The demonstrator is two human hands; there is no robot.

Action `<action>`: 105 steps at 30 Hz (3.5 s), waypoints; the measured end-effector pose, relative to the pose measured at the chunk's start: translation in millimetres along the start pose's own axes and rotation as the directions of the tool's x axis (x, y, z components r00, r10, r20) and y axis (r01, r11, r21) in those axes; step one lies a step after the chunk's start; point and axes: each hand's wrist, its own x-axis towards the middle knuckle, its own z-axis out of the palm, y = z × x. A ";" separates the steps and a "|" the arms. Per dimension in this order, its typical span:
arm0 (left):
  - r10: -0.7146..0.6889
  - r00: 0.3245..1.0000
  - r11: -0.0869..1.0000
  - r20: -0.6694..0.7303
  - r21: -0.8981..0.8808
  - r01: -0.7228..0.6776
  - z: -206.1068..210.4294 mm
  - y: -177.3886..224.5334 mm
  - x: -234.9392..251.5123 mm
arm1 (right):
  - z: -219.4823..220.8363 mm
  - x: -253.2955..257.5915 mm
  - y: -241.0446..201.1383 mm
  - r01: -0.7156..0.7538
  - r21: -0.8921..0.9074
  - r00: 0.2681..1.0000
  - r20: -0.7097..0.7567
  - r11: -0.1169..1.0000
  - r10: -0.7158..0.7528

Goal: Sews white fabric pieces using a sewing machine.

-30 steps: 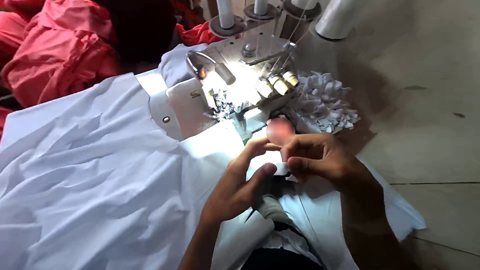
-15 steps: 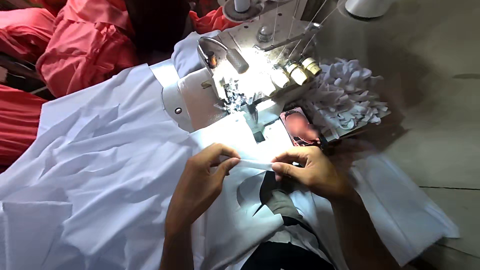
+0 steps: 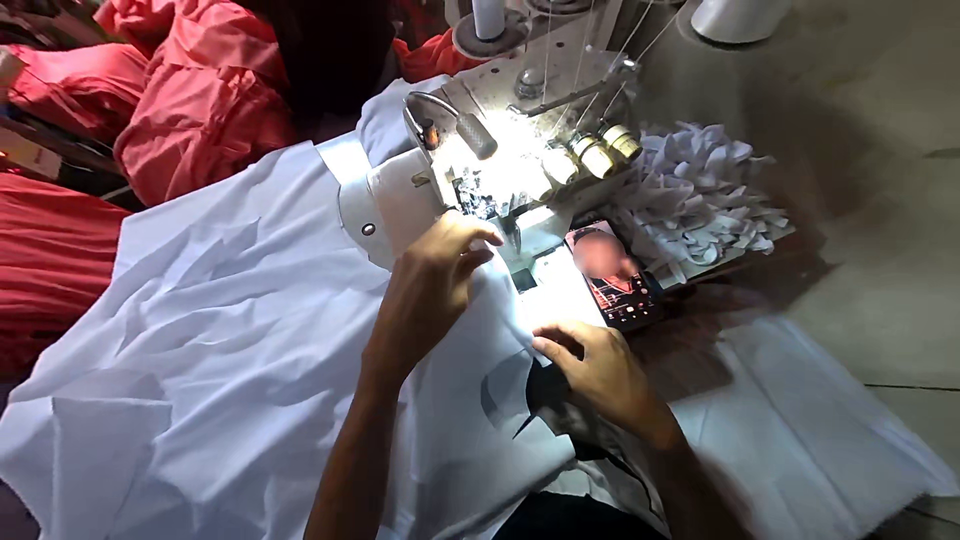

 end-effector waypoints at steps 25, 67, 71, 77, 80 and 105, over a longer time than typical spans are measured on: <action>-0.066 0.976 0.978 -0.206 0.180 0.104 19.2 -7.9 10.4 | 27.8 33.1 -19.3 0.076 0.502 0.986 -0.167 0.862 0.011; 0.003 0.988 0.972 -0.154 0.232 0.033 50.3 -2.2 -54.4 | 34.9 56.8 -15.7 0.120 0.322 0.978 -0.203 0.939 -0.055; -0.023 0.985 0.967 -0.173 0.246 0.065 49.2 0.3 -56.3 | 36.6 57.8 -14.8 0.116 0.364 0.979 -0.197 0.924 -0.045; -0.128 0.969 0.961 -0.212 0.215 0.174 44.8 2.4 -58.7 | 33.6 57.9 -15.3 0.120 0.429 0.989 -0.125 0.895 -0.073; -0.178 0.959 0.947 -0.220 0.226 0.228 43.4 0.7 -55.2 | 31.1 56.2 -17.6 0.109 0.431 0.993 -0.089 0.896 -0.078; -0.264 0.948 0.943 -0.177 0.157 0.292 47.0 11.7 -42.8 | 28.3 46.5 -16.4 0.115 0.450 0.988 -0.146 0.885 -0.054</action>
